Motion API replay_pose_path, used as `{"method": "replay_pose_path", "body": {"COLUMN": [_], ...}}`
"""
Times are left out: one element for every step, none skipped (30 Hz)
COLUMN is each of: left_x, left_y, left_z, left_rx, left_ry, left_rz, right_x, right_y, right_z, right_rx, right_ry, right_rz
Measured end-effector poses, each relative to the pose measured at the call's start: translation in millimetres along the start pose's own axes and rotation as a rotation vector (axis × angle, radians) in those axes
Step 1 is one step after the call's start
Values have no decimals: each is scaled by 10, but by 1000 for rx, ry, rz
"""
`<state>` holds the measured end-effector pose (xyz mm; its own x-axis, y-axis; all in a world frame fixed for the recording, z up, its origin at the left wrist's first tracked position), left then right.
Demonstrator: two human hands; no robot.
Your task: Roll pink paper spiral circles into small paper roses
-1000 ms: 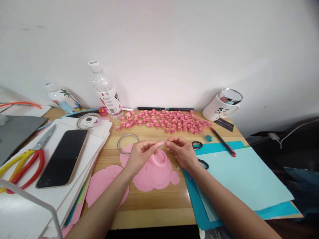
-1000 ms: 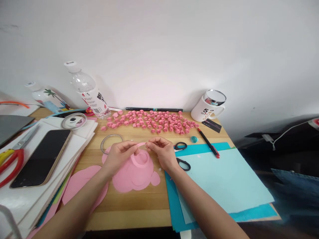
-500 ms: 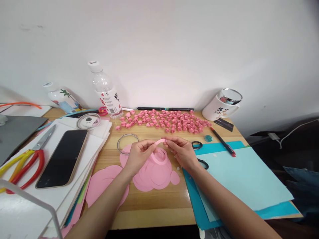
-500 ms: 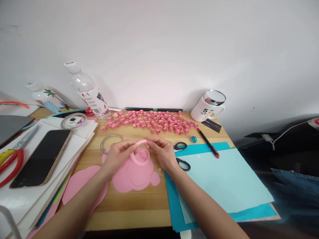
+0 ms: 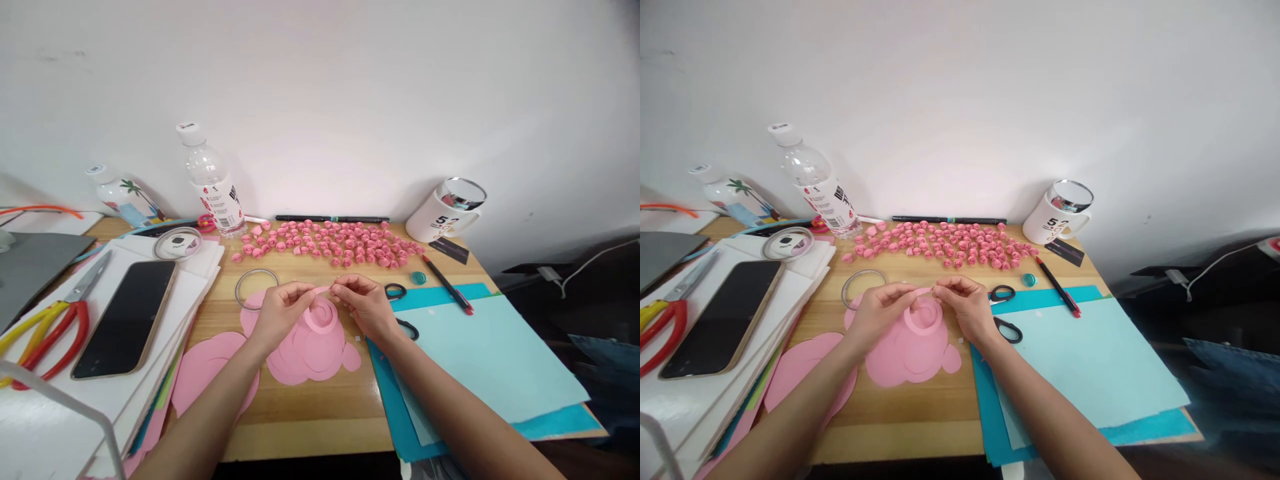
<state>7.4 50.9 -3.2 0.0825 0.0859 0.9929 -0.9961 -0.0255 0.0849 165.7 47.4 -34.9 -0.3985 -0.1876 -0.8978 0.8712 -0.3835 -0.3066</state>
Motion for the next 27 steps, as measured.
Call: {"method": "replay_pose_path", "body": {"left_x": [3, 4, 4, 2, -1, -7, -13, -19, -24, -28, -28, -26, -21, -14, -6, 1, 5, 6, 6, 3, 0, -2, -4, -4, -2, 1, 6], "left_y": [0, 0, 0, 1, 2, 4, 7, 11, 14, 15, 15, 13, 11, 8, 5, 2, 0, -2, -5, -6, -8, -10, -10, -10, -9, -6, -4], "left_z": [1, 1, 0, -2, -4, -8, -12, -15, -17, -18, -18, -16, -13, -10, -6, -4, -2, -1, -1, -1, -2, -3, -3, -3, -3, -3, -2], "left_rx": [1, 2, 4, 7, 9, 12, 16, 21, 24, 25, 23, 20, 16, 13, 10, 9, 8, 7, 3, 2, -1, -4, -4, -4, -1, 5, 8], "left_ry": [0, 0, -1, -2, -5, -7, -8, -10, -10, -9, -7, -4, -2, 1, 3, 7, 12, 16, 20, 21, 21, 20, 17, 16, 16, 15, 13], "left_rz": [-3, -6, -9, -12, -15, -18, -22, -24, -26, -27, -28, -29, -28, -25, -19, -12, -6, 1, 6, 10, 13, 16, 19, 20, 18, 15, 10], "right_x": [6, 11, 15, 16, 17, 17, 16, 14, 12, 11, 10, 9, 8, 8, 9, 11, 13, 14, 14, 12, 11, 11, 12, 15, 18, 20, 21], "right_y": [8, 15, 20, 21, 19, 13, 6, -1, -5, -8, -9, -8, -6, -3, 0, 2, 4, 5, 6, 8, 11, 16, 22, 29, 34, 38, 41], "right_z": [-5, -10, -15, -19, -22, -22, -22, -21, -19, -17, -16, -14, -13, -12, -11, -9, -8, -7, -7, -8, -11, -16, -22, -29, -36, -43, -49], "right_rx": [9, 18, 24, 25, 19, 9, -5, -17, -27, -32, -33, -30, -26, -20, -14, -8, -5, -4, -4, -4, -2, 3, 10, 18, 24, 29, 33], "right_ry": [5, 12, 19, 26, 29, 31, 30, 29, 28, 26, 24, 21, 19, 16, 12, 5, -1, -3, 0, 8, 19, 30, 40, 48, 54, 60, 63], "right_rz": [4, 9, 13, 16, 18, 19, 20, 20, 22, 23, 22, 21, 22, 23, 24, 25, 26, 26, 25, 25, 26, 28, 32, 38, 46, 51, 54]}}
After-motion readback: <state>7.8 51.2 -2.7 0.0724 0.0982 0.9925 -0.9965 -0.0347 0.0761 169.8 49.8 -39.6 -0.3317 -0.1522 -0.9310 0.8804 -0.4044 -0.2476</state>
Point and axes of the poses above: each hand's wrist, its own z-axis away from the middle knuckle, its own y-axis out of the back of the hand, x = y × z, the point moved 5 cm from there along -z, towards the middle knuckle, and after that the axes turned 15 degrees about x, right-handed, at the moved point
